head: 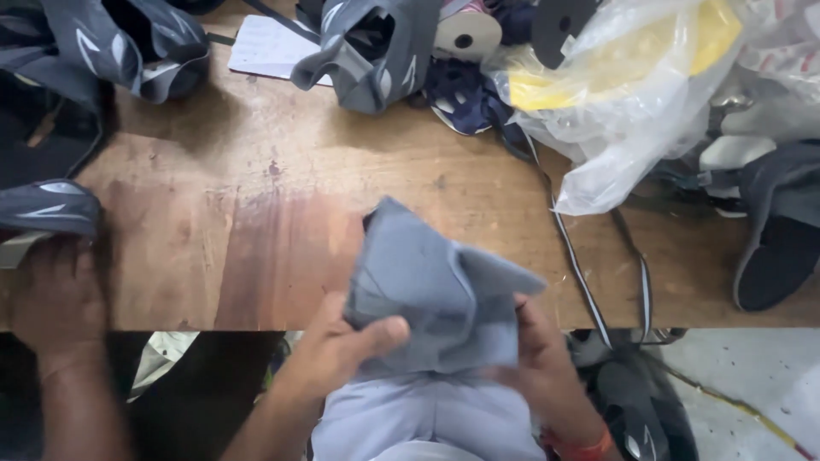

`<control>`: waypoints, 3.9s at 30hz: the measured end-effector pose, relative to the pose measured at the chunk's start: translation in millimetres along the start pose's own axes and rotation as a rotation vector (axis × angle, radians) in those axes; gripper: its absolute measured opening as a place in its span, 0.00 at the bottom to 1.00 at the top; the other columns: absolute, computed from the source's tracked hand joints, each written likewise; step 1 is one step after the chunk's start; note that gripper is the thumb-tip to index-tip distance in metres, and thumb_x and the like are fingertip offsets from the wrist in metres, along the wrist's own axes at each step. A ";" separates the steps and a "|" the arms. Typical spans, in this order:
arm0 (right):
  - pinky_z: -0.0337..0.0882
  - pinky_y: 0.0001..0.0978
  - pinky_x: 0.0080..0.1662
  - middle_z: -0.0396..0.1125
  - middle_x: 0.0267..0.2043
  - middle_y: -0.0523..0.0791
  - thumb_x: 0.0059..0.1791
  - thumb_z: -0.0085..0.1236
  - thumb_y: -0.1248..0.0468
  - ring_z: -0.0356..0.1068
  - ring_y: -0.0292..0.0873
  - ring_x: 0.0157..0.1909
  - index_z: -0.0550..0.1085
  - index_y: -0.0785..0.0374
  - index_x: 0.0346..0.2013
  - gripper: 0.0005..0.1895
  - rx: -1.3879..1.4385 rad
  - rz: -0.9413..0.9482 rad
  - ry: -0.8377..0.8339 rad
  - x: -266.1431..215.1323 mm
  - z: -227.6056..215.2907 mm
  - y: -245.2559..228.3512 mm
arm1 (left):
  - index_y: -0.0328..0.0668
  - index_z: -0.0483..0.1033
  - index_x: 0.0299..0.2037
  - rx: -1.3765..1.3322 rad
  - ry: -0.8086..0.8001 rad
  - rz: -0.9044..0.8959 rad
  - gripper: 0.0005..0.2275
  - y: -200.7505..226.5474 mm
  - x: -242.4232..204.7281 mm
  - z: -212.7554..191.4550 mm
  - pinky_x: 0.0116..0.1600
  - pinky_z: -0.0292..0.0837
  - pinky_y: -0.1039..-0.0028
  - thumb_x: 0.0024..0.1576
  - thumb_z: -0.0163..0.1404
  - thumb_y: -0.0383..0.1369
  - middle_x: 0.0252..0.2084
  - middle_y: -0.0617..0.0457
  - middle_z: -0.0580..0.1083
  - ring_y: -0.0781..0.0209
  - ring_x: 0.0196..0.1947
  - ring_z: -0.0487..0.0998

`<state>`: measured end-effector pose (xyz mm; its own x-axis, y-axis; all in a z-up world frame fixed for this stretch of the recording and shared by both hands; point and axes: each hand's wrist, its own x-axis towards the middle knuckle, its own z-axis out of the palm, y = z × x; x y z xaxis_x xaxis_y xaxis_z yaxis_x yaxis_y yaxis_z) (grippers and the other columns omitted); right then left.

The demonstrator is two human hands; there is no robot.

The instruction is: Inspect and handle shoe upper components to prepare them for assembly.

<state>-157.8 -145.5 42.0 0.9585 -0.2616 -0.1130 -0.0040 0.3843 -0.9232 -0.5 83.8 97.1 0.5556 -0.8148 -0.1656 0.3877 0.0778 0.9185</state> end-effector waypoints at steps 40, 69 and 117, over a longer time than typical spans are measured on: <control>0.73 0.29 0.52 0.74 0.44 0.43 0.49 0.62 0.73 0.72 0.35 0.47 0.75 0.73 0.52 0.17 -0.132 0.005 -0.094 19.4 3.8 -7.2 | 0.29 0.79 0.50 0.009 0.201 0.158 0.13 -25.4 5.9 -13.6 0.42 0.68 0.76 0.64 0.54 0.35 0.39 0.59 0.76 0.70 0.37 0.71; 0.71 0.57 0.48 0.71 0.47 0.60 0.58 0.39 0.51 0.72 0.65 0.49 0.70 0.59 0.58 0.21 -1.669 0.082 -0.049 168.1 -66.4 51.1 | 0.37 0.68 0.61 1.467 0.269 0.283 0.18 -106.9 160.7 -24.1 0.43 0.76 0.57 0.61 0.44 0.30 0.46 0.38 0.77 0.44 0.43 0.80; 0.73 0.42 0.50 0.77 0.44 0.50 0.53 0.48 0.57 0.77 0.49 0.47 0.81 0.56 0.40 0.14 -1.854 0.312 -0.379 250.6 -46.3 42.4 | 0.42 0.79 0.52 1.609 0.363 0.407 0.19 -139.7 167.3 1.2 0.66 0.49 0.31 0.56 0.47 0.43 0.64 0.38 0.67 0.34 0.66 0.60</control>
<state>69.1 -235.7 -42.5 0.8657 -0.1032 -0.4899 -0.1712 -0.9805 -0.0961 37.4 -64.1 -58.5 0.6392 -0.7092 0.2973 -0.7682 -0.5710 0.2895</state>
